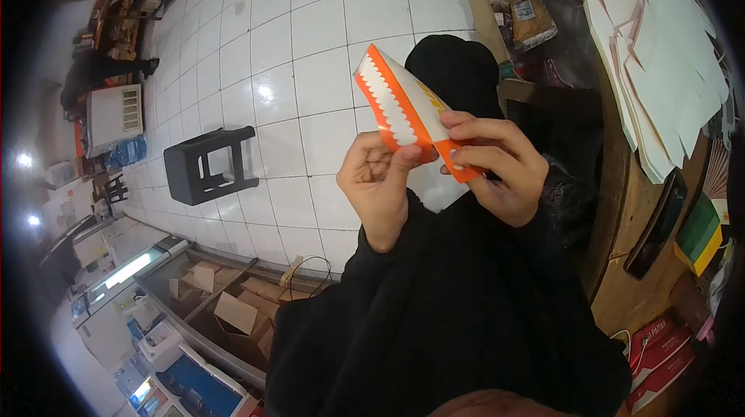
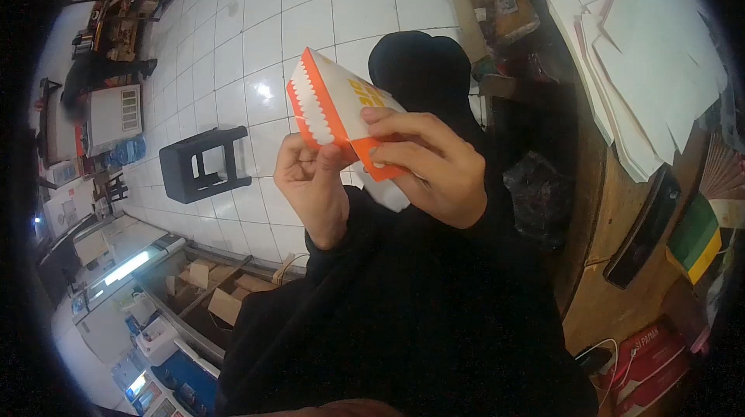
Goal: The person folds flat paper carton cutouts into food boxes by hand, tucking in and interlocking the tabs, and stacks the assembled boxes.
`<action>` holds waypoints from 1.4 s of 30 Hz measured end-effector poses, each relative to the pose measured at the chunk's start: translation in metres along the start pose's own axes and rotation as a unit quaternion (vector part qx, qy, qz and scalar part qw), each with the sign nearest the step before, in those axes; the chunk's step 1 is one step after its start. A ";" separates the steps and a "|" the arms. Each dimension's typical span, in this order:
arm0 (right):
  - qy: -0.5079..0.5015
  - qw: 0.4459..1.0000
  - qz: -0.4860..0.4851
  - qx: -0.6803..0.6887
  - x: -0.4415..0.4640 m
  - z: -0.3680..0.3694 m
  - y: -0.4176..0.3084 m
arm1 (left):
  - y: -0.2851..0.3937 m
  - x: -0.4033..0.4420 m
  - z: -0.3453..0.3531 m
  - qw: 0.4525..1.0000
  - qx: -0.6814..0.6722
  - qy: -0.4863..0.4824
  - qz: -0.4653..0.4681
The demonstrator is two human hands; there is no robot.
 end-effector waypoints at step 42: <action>0.094 0.987 0.129 0.014 -0.005 0.013 0.017 | -0.003 -0.023 0.000 0.976 0.095 0.040 0.194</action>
Point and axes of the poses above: each hand's wrist, its own x-axis towards the middle knuckle, its own z-axis out of the palm, y = z × x, the point moved 8 cm from there along x, towards the middle knuckle, and after that the axes turned 11 degrees about y, right-handed, at the moved point
